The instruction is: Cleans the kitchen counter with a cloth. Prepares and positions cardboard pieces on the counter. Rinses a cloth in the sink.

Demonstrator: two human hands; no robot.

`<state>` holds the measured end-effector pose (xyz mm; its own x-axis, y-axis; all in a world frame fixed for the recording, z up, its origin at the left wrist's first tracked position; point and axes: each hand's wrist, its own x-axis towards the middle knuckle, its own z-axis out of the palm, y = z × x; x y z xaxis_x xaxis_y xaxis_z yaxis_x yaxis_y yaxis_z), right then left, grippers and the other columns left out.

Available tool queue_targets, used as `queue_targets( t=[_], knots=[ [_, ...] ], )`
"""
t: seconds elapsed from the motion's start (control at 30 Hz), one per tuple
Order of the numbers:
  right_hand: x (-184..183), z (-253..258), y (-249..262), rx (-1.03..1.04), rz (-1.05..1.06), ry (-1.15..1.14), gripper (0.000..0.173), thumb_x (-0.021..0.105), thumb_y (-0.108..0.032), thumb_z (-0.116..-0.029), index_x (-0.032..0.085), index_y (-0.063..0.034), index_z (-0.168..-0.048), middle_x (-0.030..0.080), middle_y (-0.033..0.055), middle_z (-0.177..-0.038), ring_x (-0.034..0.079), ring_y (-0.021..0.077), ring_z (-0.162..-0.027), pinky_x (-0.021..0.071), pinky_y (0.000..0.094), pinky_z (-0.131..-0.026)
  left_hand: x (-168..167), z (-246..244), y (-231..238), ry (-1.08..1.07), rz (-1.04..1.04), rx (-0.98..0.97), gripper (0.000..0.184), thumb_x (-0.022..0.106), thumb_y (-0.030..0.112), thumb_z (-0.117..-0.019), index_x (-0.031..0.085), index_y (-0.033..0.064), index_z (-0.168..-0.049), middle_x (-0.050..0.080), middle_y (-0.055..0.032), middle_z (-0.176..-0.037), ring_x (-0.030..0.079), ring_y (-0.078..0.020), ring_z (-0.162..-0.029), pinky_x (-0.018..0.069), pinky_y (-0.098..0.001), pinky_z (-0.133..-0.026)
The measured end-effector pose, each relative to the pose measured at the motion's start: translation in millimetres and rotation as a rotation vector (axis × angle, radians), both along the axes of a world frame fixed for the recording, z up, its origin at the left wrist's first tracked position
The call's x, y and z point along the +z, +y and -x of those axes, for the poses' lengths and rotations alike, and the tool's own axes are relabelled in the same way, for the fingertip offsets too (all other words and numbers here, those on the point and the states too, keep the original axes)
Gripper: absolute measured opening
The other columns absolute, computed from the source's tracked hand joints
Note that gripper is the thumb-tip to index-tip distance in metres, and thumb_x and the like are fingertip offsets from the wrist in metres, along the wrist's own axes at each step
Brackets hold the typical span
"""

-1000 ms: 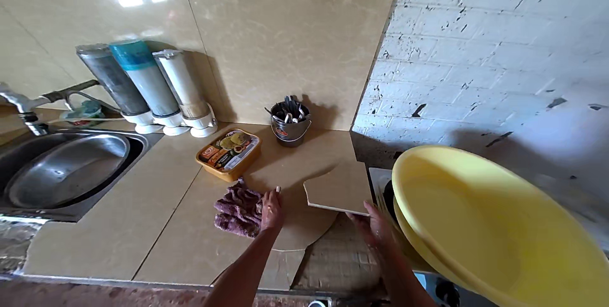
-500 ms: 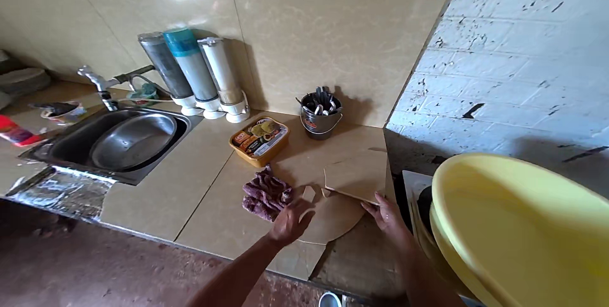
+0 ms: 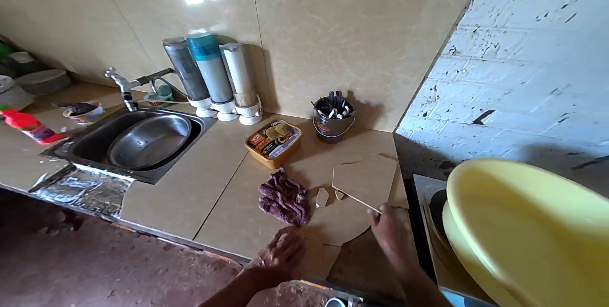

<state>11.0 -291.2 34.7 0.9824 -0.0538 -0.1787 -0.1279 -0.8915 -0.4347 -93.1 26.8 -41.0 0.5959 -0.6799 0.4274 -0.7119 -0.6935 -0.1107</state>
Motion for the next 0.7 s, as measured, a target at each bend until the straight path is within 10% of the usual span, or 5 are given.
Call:
queue_targets(
  t=[0.13,0.3,0.43,0.57,0.7],
  knots=[
    [-52.3,77.3,43.3,0.455,-0.191,-0.579,0.036,0.067,-0.028,-0.0940,0.073,0.0026,-0.111,0.073,0.0214,-0.109,0.070,0.0409,-0.105,0.0557,0.0576,-0.090,7.3,-6.6,2.9,-0.012,-0.007,-0.056,0.048,0.057,0.043,-0.0982,0.072,0.0030,-0.120,0.073,-0.0174,-0.120,0.069,-0.0334,-0.118,0.0539,-0.0465,-0.103],
    [-87.6,110.4,60.4,0.636,-0.220,-0.613,0.061,0.071,-0.044,-0.0888,0.065,-0.0039,-0.135,0.063,0.0218,-0.139,0.058,0.0426,-0.131,0.0453,0.0671,-0.102,36.4,-7.5,-1.7,0.127,0.163,0.042,0.023,0.058,0.011,-0.0977,0.072,-0.0050,-0.104,0.076,-0.0166,-0.093,0.077,-0.0274,-0.082,0.0637,-0.0379,-0.072],
    [-87.1,112.0,55.7,0.795,-0.088,-0.565,0.042,0.070,-0.036,-0.0925,0.071,-0.0184,-0.131,0.059,0.0101,-0.147,0.048,0.0370,-0.142,0.0377,0.0731,-0.106,57.3,-35.7,-19.2,0.019,0.249,0.097,0.024,0.056,0.014,-0.0979,0.073,-0.0026,-0.102,0.075,-0.0146,-0.085,0.076,-0.0253,-0.073,0.0633,-0.0360,-0.067],
    [-98.6,107.0,40.4,0.852,-0.113,-0.711,0.028,0.067,-0.024,-0.0954,0.075,-0.0117,-0.120,0.069,0.0056,-0.133,0.056,0.0324,-0.135,0.0446,0.0564,-0.110,73.5,-92.5,-57.0,0.018,0.147,0.045,0.023,0.056,0.015,-0.1025,0.071,-0.0024,-0.105,0.074,-0.0176,-0.098,0.076,-0.0306,-0.089,0.0634,-0.0412,-0.077],
    [-86.9,111.1,14.9,0.840,-0.207,-0.666,0.022,0.069,-0.013,-0.0935,0.077,-0.0008,-0.111,0.072,0.0134,-0.125,0.062,0.0358,-0.128,0.0484,0.0507,-0.109,92.2,-136.6,-103.6,0.411,0.004,0.154,0.032,0.044,0.007,-0.1071,0.060,-0.0086,-0.129,0.064,-0.0264,-0.132,0.062,-0.0404,-0.126,0.0483,-0.0487,-0.108]
  ],
)
